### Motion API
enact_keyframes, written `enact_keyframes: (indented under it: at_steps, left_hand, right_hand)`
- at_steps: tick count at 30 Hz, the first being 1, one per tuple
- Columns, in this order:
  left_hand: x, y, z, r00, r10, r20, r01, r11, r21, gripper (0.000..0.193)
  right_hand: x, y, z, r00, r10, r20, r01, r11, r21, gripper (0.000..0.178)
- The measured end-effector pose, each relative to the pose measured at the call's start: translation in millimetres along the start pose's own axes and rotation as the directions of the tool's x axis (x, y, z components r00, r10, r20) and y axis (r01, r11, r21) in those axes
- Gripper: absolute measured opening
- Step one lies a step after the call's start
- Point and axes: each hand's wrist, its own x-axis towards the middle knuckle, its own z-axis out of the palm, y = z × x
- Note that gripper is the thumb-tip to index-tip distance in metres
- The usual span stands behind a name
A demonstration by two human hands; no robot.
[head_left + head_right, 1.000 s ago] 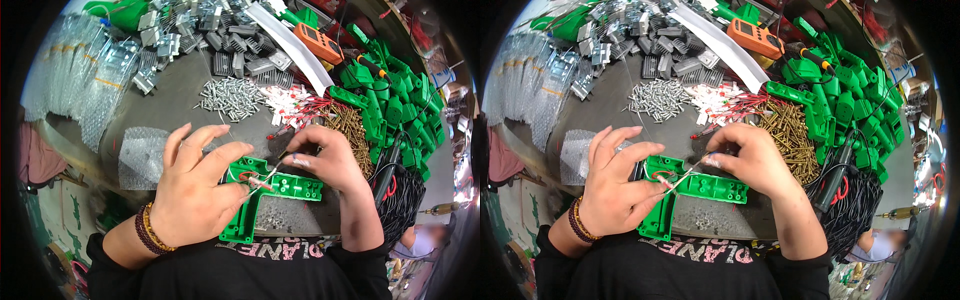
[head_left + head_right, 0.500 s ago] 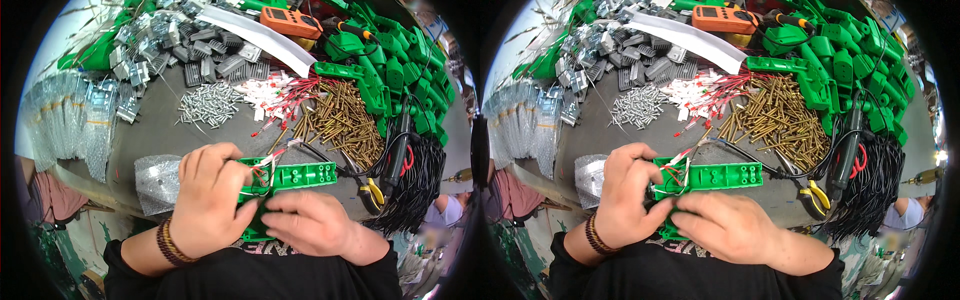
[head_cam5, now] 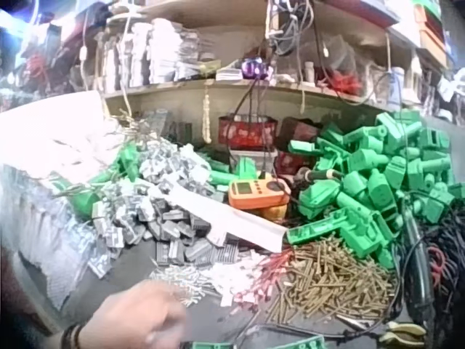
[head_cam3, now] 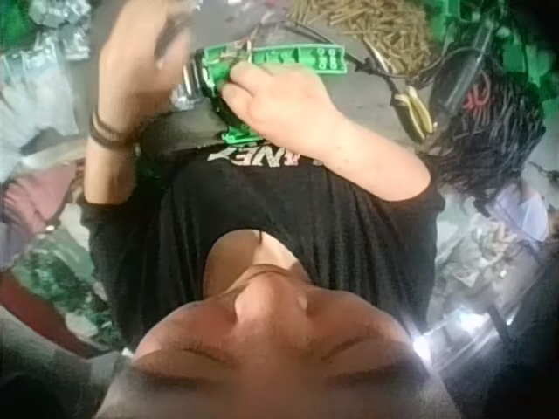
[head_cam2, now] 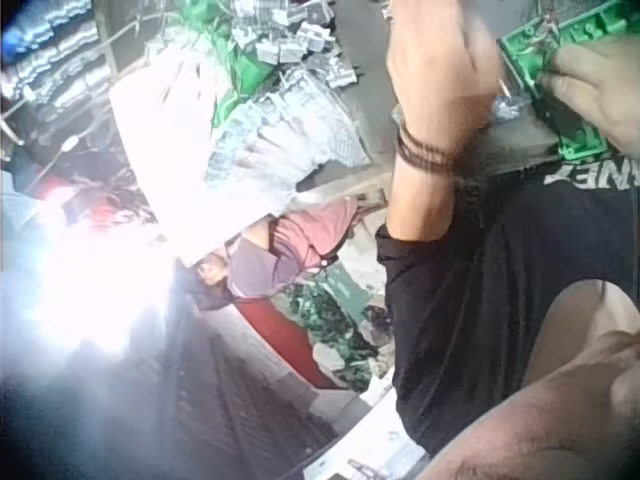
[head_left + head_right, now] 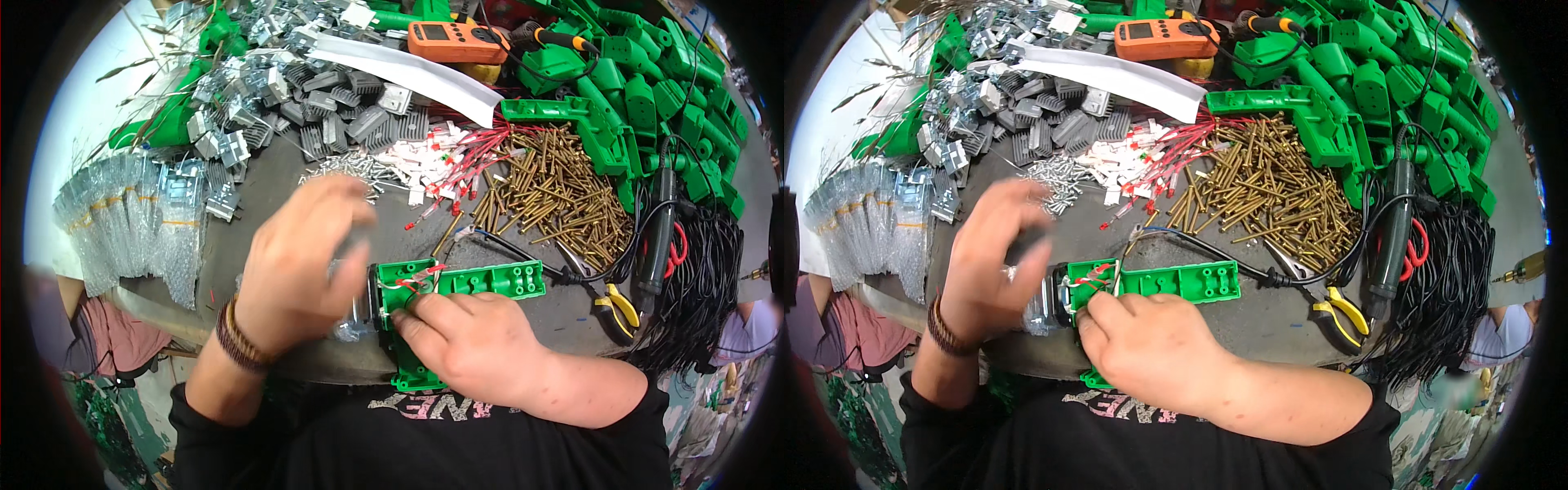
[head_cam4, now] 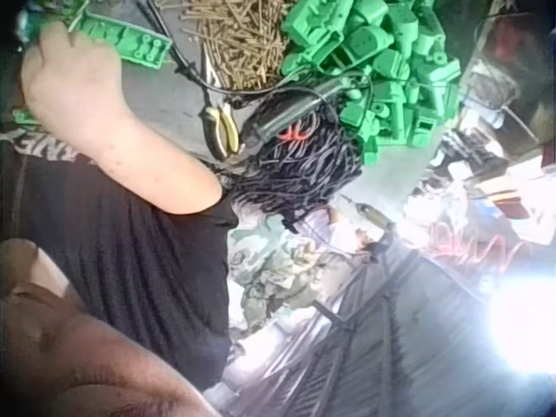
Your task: Assembling components into a green plastic housing, including soldering wires and fitting circuit boards.
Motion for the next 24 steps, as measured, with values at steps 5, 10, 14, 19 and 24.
enact_keyframes:
  at_steps: [5, 10, 14, 19, 24]
  left_hand:
    - [-23, 35, -10, 0.955, 0.037, 0.294, -0.028, 0.999, -0.033, 0.039]
    - [-19, 36, -10, 0.926, 0.076, 0.369, -0.095, 0.995, 0.033, 0.028]
    - [-22, 33, -6, 0.928, 0.122, 0.352, -0.146, 0.988, 0.043, 0.027]
    - [-20, 33, -6, 0.930, 0.140, 0.341, -0.176, 0.981, 0.076, 0.030]
    - [-16, 38, -13, 0.978, 0.051, 0.202, -0.033, 0.995, -0.094, 0.020]
  right_hand:
    - [4, -7, 1, 1.000, 0.007, -0.011, -0.007, 1.000, 0.028, 0.009]
    - [6, -7, -6, 0.998, -0.018, 0.062, 0.018, 1.000, 0.006, 0.009]
    - [-1, -8, -2, 1.000, -0.012, -0.021, 0.012, 1.000, -0.010, 0.009]
    - [-2, -13, -5, 0.993, 0.060, 0.103, -0.055, 0.997, -0.057, 0.009]
    - [-16, 8, -20, 1.000, -0.003, -0.027, 0.007, 0.991, 0.134, 0.027]
